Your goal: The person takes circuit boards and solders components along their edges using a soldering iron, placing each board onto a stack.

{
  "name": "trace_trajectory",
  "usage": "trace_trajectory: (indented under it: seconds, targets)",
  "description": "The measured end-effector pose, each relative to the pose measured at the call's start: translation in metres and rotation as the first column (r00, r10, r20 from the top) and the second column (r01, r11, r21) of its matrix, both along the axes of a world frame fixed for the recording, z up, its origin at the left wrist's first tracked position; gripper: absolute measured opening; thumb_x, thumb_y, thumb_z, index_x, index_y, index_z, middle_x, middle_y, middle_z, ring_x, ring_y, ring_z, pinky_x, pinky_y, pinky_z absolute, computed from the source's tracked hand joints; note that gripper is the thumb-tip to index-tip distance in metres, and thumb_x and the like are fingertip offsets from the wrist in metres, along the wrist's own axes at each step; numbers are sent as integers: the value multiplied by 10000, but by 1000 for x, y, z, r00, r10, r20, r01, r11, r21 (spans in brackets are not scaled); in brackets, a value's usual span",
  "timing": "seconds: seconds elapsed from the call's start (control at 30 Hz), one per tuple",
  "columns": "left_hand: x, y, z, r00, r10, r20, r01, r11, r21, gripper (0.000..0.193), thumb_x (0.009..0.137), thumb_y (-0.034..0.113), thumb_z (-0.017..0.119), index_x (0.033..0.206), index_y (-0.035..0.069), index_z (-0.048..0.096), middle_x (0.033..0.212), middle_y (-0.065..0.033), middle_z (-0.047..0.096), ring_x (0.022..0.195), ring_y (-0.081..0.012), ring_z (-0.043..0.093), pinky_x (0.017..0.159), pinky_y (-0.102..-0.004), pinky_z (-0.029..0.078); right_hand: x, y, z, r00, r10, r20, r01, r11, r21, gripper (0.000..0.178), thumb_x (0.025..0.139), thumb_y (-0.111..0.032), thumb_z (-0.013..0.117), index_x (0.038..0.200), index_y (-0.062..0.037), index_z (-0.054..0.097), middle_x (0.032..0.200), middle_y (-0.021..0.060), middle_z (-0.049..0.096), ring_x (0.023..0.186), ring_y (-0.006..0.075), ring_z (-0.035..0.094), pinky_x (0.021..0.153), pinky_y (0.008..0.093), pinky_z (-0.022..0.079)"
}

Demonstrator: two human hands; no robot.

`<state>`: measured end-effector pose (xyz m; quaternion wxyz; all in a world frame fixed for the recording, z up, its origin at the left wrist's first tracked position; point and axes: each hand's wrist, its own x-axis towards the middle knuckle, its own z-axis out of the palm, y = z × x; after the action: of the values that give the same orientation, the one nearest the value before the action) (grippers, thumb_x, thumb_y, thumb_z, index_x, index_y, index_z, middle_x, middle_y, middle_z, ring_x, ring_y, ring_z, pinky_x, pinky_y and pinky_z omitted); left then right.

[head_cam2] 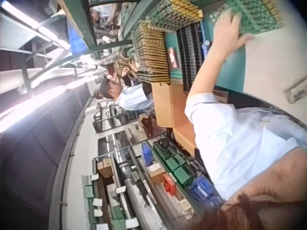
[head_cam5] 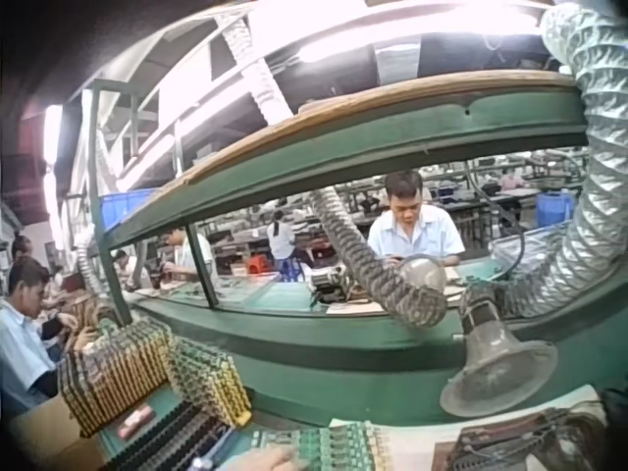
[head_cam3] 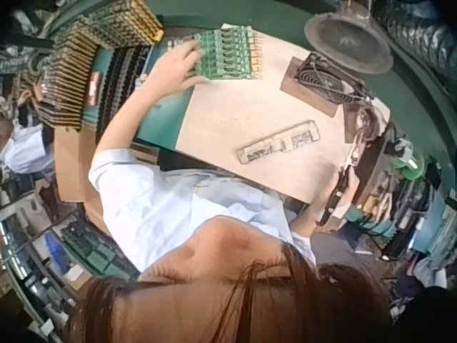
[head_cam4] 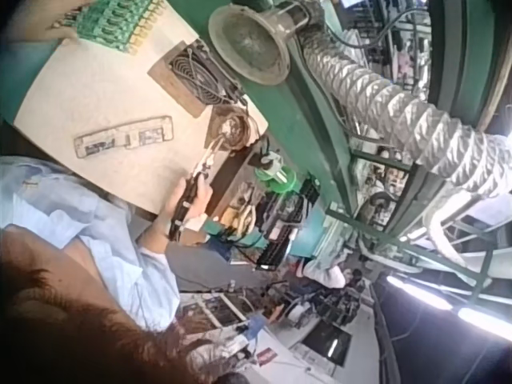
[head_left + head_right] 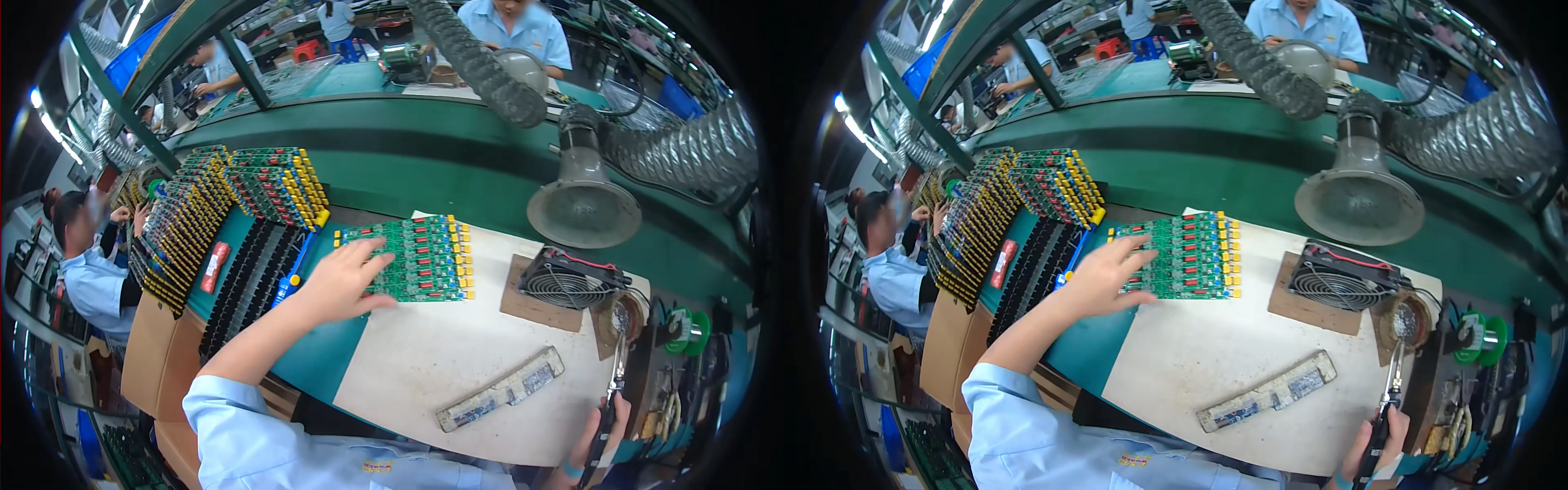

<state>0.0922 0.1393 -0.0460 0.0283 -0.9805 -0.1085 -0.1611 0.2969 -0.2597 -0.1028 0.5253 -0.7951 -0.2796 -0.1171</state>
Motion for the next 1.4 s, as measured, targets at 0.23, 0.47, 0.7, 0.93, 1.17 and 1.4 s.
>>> trace_trajectory:
  seconds: [0.23,0.47,0.7,0.93,1.17,1.4]
  targets:
    - [31,36,-29,985,13,-171,-25,998,-65,1080,548,628,742,1357,45,329,1314,-279,358,1216,-388,383,1029,-471,298,-2,1,3,999,37,18,-38,999,30,366,772,-146,583,1109,-10,539,869,116,506,709,194,469,642,294,399]
    - [43,37,-18,893,101,-439,-150,986,-77,1264,449,653,768,1414,49,220,1346,-288,307,1243,-388,329,1050,-479,242,2,-1,5,997,80,21,-80,996,23,364,757,-129,587,1101,-19,543,897,109,520,728,195,479,668,294,400]
    - [33,-29,50,949,104,-297,-147,981,-124,1271,430,559,822,1424,60,207,1360,-269,293,1229,-371,343,1035,-476,256,3,-6,2,995,80,52,-83,994,68,371,726,-130,640,1075,-32,565,871,117,537,686,202,485,627,299,405]
    - [32,-103,36,902,-142,408,385,-166,-908,1110,570,570,722,1444,157,178,1439,-155,282,1312,-299,305,1105,-426,220,-9,-6,3,990,142,19,-143,984,109,385,673,-12,683,1041,-59,581,845,120,573,701,223,544,638,309,441]
    - [52,-198,-37,851,-167,497,479,-141,-867,1301,433,679,765,1450,197,112,1483,-88,218,1370,-272,198,1143,-430,120,-44,-4,35,867,498,-22,-488,858,161,404,648,-69,766,1001,-71,572,762,99,627,658,227,593,643,317,474]
    - [34,-221,-71,861,-250,444,380,-264,-886,1098,465,252,902,1385,98,322,1347,-100,445,1191,-250,457,1039,-404,334,-56,-7,35,805,574,-148,-554,818,155,507,579,-187,839,992,-73,569,831,109,633,688,246,593,675,320,477]
